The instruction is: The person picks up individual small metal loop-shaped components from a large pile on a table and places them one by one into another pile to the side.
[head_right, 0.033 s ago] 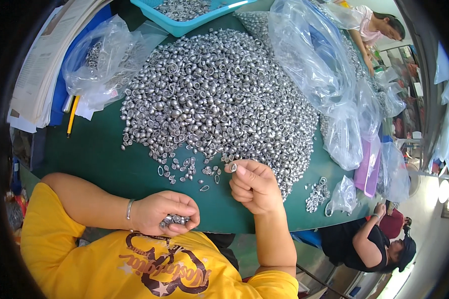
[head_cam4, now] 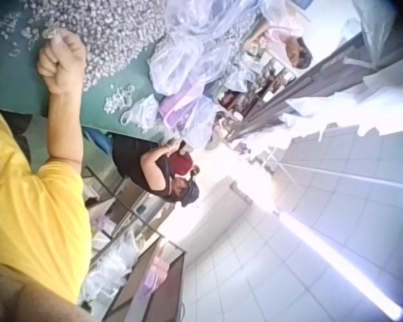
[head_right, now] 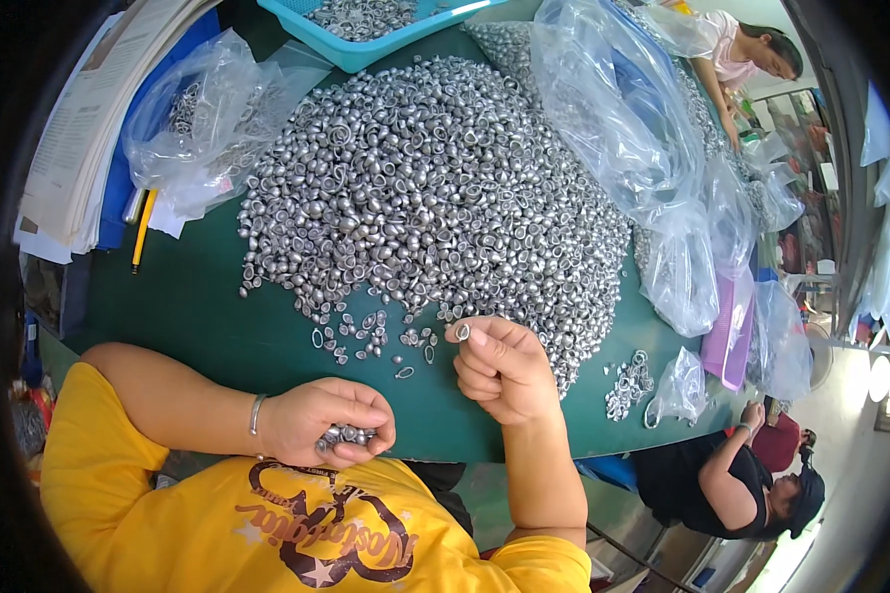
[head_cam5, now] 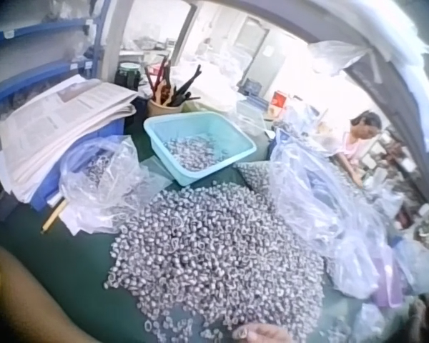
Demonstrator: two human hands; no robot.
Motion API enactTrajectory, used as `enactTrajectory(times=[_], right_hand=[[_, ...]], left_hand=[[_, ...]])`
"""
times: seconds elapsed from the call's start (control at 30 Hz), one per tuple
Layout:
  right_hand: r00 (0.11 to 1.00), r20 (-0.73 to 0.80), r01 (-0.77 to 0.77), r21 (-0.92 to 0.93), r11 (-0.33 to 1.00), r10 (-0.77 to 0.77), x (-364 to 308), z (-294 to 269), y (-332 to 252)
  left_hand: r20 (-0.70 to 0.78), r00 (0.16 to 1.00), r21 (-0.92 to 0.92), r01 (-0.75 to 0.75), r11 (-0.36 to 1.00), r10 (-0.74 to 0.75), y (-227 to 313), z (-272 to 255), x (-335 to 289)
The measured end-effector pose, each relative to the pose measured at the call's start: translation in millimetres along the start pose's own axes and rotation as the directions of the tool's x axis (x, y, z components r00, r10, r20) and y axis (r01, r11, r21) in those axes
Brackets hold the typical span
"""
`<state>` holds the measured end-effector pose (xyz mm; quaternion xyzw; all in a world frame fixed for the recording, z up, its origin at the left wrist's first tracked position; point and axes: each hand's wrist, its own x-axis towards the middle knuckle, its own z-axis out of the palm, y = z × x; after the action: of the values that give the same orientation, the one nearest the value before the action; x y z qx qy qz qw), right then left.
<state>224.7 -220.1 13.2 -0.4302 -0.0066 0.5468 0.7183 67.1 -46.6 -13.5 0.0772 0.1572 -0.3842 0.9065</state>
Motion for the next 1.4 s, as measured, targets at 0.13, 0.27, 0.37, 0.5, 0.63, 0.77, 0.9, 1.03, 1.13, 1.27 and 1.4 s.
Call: enactTrajectory(times=[0.13, 0.27, 0.37, 0.5, 0.63, 0.77, 0.9, 1.03, 1.13, 1.27, 1.4], right_hand=[[0.996, 0.081, 0.014, 0.218, 0.976, -0.032, -3, -5, 3], [0.995, -0.059, 0.081, 0.045, 0.996, -0.078, -4, 0, 5], [0.789, 0.165, 0.138, -0.986, -0.092, -0.592, 3, 17, 16], [0.754, 0.279, 0.181, -0.959, -0.219, -0.594, 7, 14, 17], [0.778, 0.148, 0.192, -0.981, 0.005, -0.611, -2, 8, 17], [0.788, 0.259, 0.139, -0.958, -0.249, -0.558, -9, 3, 14], [0.76, 0.258, 0.105, -0.955, -0.278, -0.597, -13, 3, 16], [0.709, 0.089, 0.068, -0.996, -0.058, -0.699, -16, 4, 25], [0.743, 0.105, 0.004, -0.988, -0.152, -0.661, -12, 13, 31], [0.737, 0.073, 0.015, -0.996, -0.092, -0.672, -10, 6, 33], [0.726, 0.018, -0.003, -1.0, -0.029, -0.687, -8, 13, 33]], left_hand=[[0.027, 1.0, -0.015, 0.0, 1.0, 0.001, 0, 0, 1], [0.028, 1.0, -0.015, 0.006, 1.0, -0.006, -1, -3, 2], [0.033, 0.999, -0.032, -0.008, 0.999, 0.009, -1, -2, 1], [0.009, 1.0, -0.01, -0.009, 1.0, 0.009, -1, 1, 0], [0.009, 1.0, -0.004, -0.006, 1.0, 0.006, -1, -1, 1], [0.017, 1.0, -0.004, -0.002, 1.0, 0.002, -1, 0, 1], [0.015, 1.0, -0.016, -0.002, 1.0, 0.002, -1, 0, 0], [0.012, 1.0, -0.011, -0.004, 1.0, 0.004, -1, 0, 1], [0.007, 1.0, -0.013, -0.004, 1.0, 0.005, -1, 1, 1], [0.002, 1.0, -0.006, -0.003, 1.0, 0.003, 0, 1, 0], [0.004, 1.0, -0.008, -0.003, 1.0, 0.003, 0, 1, 1]])
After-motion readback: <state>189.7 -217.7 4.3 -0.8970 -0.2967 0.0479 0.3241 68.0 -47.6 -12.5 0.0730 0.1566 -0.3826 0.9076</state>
